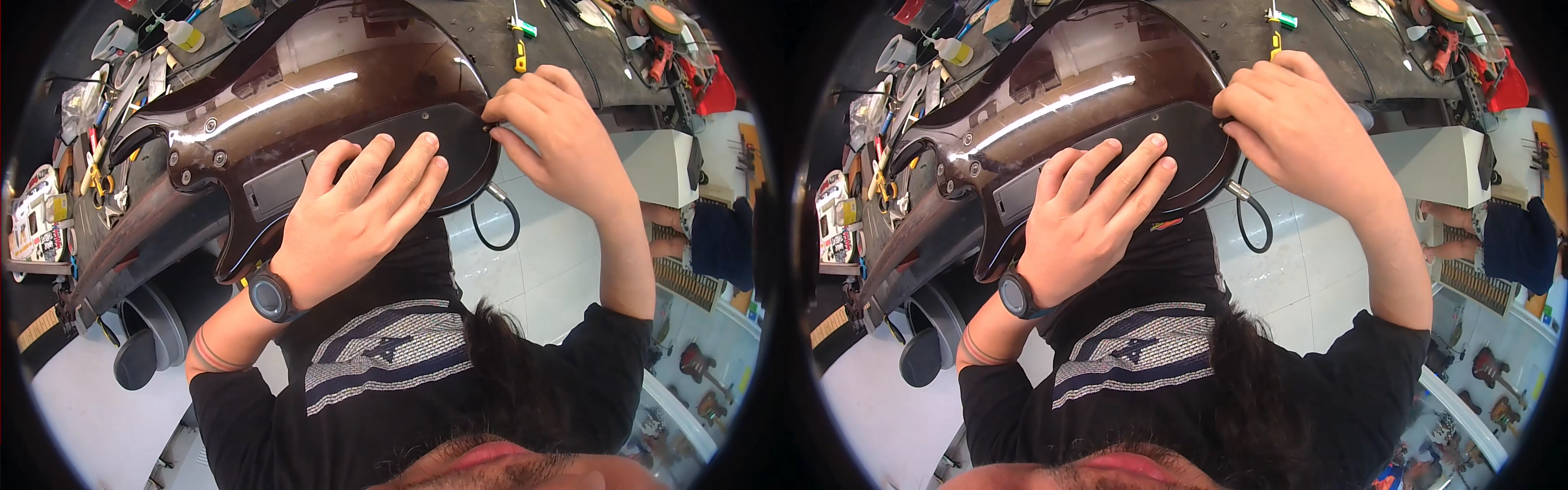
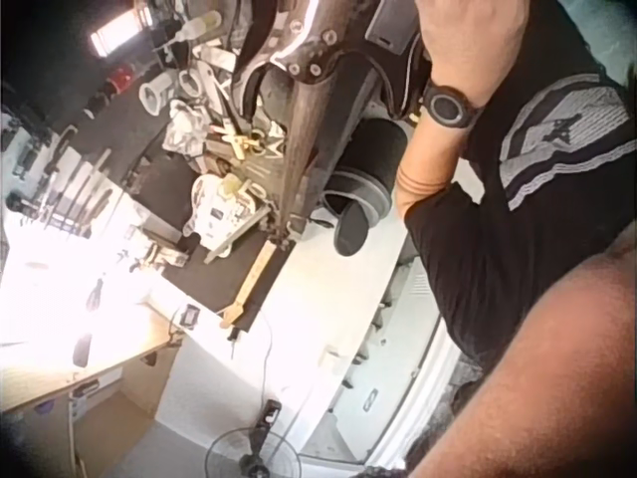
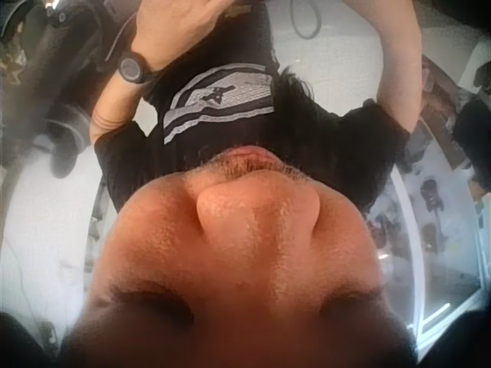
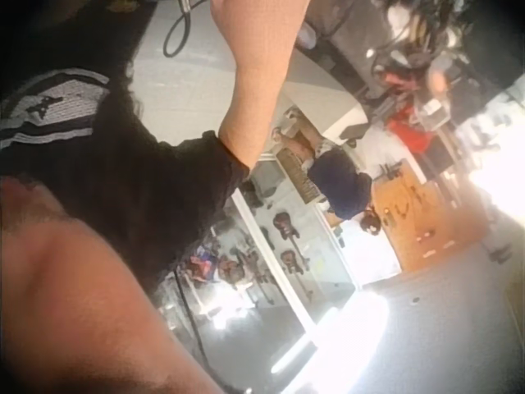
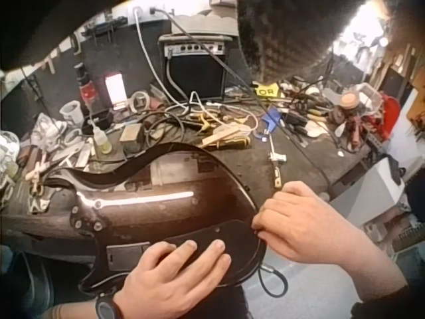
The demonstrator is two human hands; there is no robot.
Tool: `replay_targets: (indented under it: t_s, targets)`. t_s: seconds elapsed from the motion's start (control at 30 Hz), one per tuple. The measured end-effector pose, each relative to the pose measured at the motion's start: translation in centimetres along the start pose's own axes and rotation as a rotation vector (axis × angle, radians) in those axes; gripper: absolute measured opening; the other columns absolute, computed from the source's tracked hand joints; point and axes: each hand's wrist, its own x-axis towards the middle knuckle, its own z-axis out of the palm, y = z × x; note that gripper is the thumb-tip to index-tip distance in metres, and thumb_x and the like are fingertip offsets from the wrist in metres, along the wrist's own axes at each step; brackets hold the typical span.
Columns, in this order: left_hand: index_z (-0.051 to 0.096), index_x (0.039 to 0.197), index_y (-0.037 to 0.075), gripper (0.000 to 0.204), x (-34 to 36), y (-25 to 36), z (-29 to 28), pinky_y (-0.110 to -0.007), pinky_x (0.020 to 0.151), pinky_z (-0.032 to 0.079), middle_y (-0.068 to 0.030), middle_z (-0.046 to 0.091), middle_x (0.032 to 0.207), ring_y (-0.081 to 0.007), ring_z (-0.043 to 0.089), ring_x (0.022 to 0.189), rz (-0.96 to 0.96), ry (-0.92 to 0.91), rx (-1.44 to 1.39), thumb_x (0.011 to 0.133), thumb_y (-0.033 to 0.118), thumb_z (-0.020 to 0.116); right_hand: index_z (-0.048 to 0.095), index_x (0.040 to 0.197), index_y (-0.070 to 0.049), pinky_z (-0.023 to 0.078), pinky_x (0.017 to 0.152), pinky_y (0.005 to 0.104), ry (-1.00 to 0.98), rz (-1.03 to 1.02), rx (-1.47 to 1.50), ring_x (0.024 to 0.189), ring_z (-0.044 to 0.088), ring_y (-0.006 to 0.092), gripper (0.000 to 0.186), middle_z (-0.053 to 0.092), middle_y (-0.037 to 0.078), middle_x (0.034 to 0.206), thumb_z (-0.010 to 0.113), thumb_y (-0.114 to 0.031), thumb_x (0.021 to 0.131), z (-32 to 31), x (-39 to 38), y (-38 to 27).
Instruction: The person positions a plastic plate over the opening on the back of a bass guitar, fastens it with a screwdriver, and plays several notes on the instrument.
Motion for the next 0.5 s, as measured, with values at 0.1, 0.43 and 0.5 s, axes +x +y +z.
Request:
replay_targets:
  t_s: [0.1,0.43,0.5]
  targets:
    - [0.075,0.141,0.017,0.052,0.0,0.0,0.0,-0.044,0.106,0.051,0.0009,0.068,0.155,-0.0254,0.063,0.123,-0.001,-0.001,0.002,0.09,0.012,0.07,0.067,0.101,-0.008,0.048,0.105,0.043,-0.034,-0.031,-0.001,0.1,0.067,0.026,0.014,0.066,0.005,0.098,0.079,-0.012,0.094,0.1,0.2,0.1]
    - [0.073,0.143,0.018,0.05,-0.2,0.0,0.1,-0.044,0.106,0.052,0.0006,0.068,0.155,-0.0257,0.064,0.125,0.001,0.0,0.004,0.093,0.014,0.071,0.066,0.088,-0.008,0.05,0.099,0.0425,-0.016,-0.073,-0.174,0.086,0.067,0.0258,0.023,0.067,0.006,0.083,0.081,-0.023,0.097,1.9,1.1,0.1]
    - [0.073,0.143,0.018,0.05,-0.2,0.0,0.1,-0.044,0.106,0.052,0.0006,0.069,0.155,-0.0258,0.064,0.124,0.001,0.0,0.004,0.093,0.015,0.071,0.066,0.084,-0.009,0.051,0.095,0.0432,-0.06,-0.046,-0.162,0.079,0.067,0.0274,0.027,0.066,0.006,0.076,0.079,-0.026,0.099,2.2,0.9,0.7]
